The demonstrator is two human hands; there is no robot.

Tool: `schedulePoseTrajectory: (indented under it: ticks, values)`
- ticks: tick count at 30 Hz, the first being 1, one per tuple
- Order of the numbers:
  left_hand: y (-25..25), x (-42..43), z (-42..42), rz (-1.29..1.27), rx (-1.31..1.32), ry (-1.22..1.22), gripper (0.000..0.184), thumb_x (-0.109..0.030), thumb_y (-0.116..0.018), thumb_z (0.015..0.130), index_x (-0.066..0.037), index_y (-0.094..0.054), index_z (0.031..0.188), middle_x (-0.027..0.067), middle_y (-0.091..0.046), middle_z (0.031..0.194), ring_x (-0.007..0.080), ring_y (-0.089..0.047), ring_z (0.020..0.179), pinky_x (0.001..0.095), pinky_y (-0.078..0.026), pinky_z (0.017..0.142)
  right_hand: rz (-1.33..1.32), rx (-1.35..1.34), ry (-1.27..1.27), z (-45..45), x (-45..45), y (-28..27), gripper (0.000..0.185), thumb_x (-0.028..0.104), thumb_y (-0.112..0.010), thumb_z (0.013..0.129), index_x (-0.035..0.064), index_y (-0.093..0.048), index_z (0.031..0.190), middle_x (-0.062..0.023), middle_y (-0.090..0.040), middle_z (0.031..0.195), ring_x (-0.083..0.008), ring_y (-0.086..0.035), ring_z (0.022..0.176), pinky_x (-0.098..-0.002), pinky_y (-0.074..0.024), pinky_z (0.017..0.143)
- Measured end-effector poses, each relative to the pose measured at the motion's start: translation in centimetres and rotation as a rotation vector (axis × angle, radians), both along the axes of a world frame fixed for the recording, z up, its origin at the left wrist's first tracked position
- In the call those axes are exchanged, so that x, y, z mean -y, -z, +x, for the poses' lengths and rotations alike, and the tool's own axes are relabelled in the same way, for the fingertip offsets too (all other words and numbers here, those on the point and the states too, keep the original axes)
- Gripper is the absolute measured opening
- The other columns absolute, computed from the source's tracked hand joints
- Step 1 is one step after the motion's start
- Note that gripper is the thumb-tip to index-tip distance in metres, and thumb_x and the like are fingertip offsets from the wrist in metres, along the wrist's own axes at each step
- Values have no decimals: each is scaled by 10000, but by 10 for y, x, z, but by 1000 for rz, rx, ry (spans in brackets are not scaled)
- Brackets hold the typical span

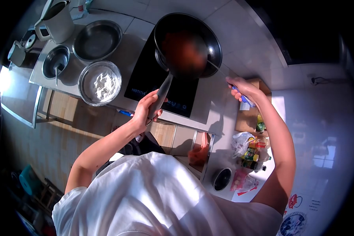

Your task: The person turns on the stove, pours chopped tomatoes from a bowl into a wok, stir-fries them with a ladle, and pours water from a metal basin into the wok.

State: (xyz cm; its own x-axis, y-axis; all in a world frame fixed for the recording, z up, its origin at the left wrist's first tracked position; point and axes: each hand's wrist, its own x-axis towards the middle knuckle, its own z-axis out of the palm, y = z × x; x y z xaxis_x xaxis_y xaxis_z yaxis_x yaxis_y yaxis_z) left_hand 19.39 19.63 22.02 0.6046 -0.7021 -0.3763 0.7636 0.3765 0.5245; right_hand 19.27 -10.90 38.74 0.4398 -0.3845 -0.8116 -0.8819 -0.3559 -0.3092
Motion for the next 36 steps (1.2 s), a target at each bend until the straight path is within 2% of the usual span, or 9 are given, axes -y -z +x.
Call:
schedulePoseTrajectory:
  ticks: [2,6,9,15,21,27,30,31,36]
  values:
    - [1,1,0,-1,-4,-4,453,-256,-416,891,-91,-367,1311,79,-575,1003,94,-519,554,199,-388,404,-154,-43,-127,1,7,-7,338,349,-384,936,84,-359,726,39,-327,473,-33,-284,334,-199,-272,295]
    - [3,2,-1,-16,-60,-33,405,-225,-433,894,-98,-409,1278,75,-597,972,102,-530,505,210,-377,377,-109,-151,-133,4,14,7,335,362,-425,906,84,-358,732,25,-346,493,-42,-299,339,-213,-286,307]
    - [-3,0,-1,-14,-2,0,454,-256,-414,894,-94,-364,1315,72,-572,1014,92,-517,554,204,-380,418,-117,-231,-43,7,2,16,336,371,-424,907,88,-357,738,32,-336,489,-41,-297,344,-211,-284,311]
    - [0,-3,4,5,18,11,431,-257,-403,898,-98,-393,1298,61,-570,1006,80,-514,553,194,-371,417,197,-161,127,14,6,25,324,366,-428,907,94,-358,747,37,-327,480,-36,-289,352,-192,-275,310]
    - [6,0,4,-34,-31,-14,430,-226,-429,895,-97,-381,1302,75,-597,980,107,-543,512,208,-385,373,-134,46,-88,24,14,16,334,343,-423,919,75,-370,726,25,-334,483,-52,-320,343,-195,-294,301]
    - [3,-2,4,-47,-35,-26,424,-227,-425,899,-92,-385,1299,83,-591,995,111,-546,523,210,-377,370,-208,26,-205,30,10,55,362,325,-436,911,50,-363,687,11,-353,500,-67,-349,334,-229,-338,281]
    - [3,0,5,-47,-30,-25,418,-217,-422,899,-84,-388,1294,89,-590,986,113,-543,518,212,-377,364,-327,7,-306,26,0,64,366,300,-416,918,45,-353,664,-36,-395,491,-101,-410,354,-280,-392,312]
    - [3,0,5,-37,-27,-23,416,-214,-423,898,-82,-390,1292,89,-591,985,113,-542,517,212,-377,363,-358,24,-326,23,-4,61,357,308,-425,915,50,-362,675,-24,-378,495,-90,-386,349,-256,-363,302]
    - [3,-2,5,-36,-34,-23,416,-206,-428,894,-75,-389,1288,87,-597,971,114,-543,511,212,-378,357,-233,97,-123,27,-1,32,344,351,-458,887,65,-389,709,11,-351,502,-57,-335,334,-217,-324,284]
